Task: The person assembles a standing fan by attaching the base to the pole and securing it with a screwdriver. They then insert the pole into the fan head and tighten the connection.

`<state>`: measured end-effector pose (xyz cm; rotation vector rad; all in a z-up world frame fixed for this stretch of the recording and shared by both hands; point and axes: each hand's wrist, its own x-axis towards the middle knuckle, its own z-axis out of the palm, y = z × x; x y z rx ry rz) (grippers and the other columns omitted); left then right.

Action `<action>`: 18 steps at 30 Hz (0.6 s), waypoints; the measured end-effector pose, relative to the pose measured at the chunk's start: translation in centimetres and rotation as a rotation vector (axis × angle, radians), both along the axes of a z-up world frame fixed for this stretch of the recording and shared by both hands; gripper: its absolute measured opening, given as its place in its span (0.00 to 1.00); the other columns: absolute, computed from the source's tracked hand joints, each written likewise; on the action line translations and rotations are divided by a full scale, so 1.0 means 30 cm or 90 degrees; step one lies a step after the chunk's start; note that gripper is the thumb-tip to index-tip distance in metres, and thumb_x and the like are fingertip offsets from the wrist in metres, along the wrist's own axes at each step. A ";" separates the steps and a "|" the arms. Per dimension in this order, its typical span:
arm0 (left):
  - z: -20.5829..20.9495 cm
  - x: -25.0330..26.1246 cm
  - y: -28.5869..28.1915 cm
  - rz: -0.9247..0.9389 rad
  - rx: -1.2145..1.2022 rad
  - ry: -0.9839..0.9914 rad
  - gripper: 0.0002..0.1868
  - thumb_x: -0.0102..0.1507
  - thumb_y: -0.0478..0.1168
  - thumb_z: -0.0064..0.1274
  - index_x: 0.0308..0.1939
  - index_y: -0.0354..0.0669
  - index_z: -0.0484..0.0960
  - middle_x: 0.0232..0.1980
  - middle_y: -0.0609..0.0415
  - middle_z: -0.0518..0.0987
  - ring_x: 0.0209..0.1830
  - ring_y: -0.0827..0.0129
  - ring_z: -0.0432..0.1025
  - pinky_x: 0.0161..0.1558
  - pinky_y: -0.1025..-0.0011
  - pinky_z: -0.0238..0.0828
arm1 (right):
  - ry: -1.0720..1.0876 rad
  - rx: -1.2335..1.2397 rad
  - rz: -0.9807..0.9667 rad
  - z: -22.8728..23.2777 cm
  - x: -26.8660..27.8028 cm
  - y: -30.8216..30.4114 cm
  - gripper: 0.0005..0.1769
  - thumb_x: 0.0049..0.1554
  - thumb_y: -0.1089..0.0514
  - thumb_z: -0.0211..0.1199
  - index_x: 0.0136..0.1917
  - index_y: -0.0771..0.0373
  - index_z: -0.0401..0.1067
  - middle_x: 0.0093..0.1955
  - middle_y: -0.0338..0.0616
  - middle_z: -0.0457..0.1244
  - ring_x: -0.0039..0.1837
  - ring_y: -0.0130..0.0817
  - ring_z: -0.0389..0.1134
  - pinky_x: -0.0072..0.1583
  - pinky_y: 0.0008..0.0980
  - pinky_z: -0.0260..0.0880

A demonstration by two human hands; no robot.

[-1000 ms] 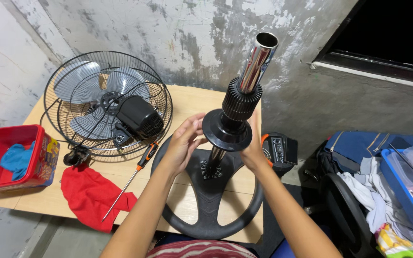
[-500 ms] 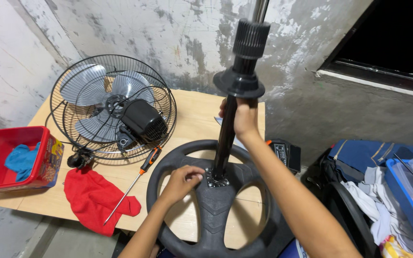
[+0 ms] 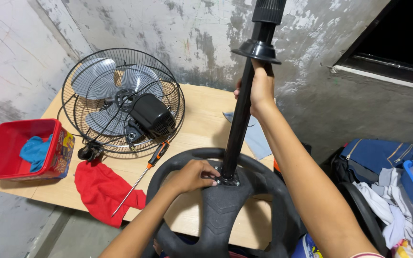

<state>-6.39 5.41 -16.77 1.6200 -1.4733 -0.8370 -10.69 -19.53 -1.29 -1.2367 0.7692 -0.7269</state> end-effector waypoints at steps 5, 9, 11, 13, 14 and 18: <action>0.028 0.031 -0.051 -0.077 0.126 0.031 0.14 0.53 0.41 0.70 0.42 0.46 0.91 0.35 0.53 0.83 0.34 0.70 0.77 0.39 0.70 0.75 | -0.009 0.061 0.005 -0.009 -0.010 -0.049 0.34 0.57 0.27 0.54 0.45 0.62 0.65 0.31 0.45 0.63 0.28 0.35 0.67 0.32 0.38 0.70; 0.052 0.032 -0.063 -0.098 0.130 0.006 0.11 0.53 0.41 0.70 0.38 0.47 0.92 0.33 0.53 0.85 0.33 0.70 0.78 0.37 0.71 0.75 | -0.033 0.066 0.020 -0.036 -0.017 -0.067 0.32 0.57 0.28 0.55 0.45 0.62 0.65 0.32 0.45 0.63 0.29 0.34 0.68 0.33 0.38 0.72; 0.069 0.025 -0.068 -0.115 0.082 -0.013 0.09 0.53 0.40 0.68 0.38 0.47 0.92 0.34 0.54 0.86 0.33 0.71 0.79 0.38 0.71 0.76 | -0.037 0.057 0.018 -0.042 -0.007 -0.073 0.32 0.58 0.29 0.55 0.45 0.62 0.65 0.32 0.45 0.63 0.29 0.34 0.68 0.32 0.37 0.72; 0.090 0.022 -0.080 -0.121 0.072 -0.032 0.08 0.53 0.38 0.66 0.37 0.46 0.91 0.34 0.53 0.87 0.32 0.71 0.81 0.39 0.72 0.77 | -0.031 0.040 -0.002 -0.048 0.009 -0.072 0.31 0.58 0.30 0.55 0.45 0.62 0.65 0.32 0.45 0.63 0.28 0.33 0.67 0.31 0.36 0.71; 0.100 0.022 -0.087 -0.119 0.086 -0.040 0.08 0.54 0.38 0.66 0.36 0.45 0.91 0.33 0.53 0.87 0.32 0.71 0.81 0.39 0.72 0.78 | -0.028 0.031 -0.012 -0.051 0.017 -0.072 0.31 0.59 0.30 0.54 0.45 0.62 0.65 0.31 0.45 0.63 0.27 0.33 0.67 0.30 0.36 0.70; 0.136 0.017 -0.105 -0.125 0.143 -0.094 0.07 0.51 0.35 0.64 0.33 0.40 0.88 0.30 0.52 0.85 0.30 0.68 0.80 0.37 0.70 0.77 | -0.028 0.026 -0.012 -0.057 0.055 -0.061 0.28 0.59 0.32 0.55 0.50 0.59 0.69 0.29 0.43 0.62 0.26 0.30 0.64 0.29 0.33 0.68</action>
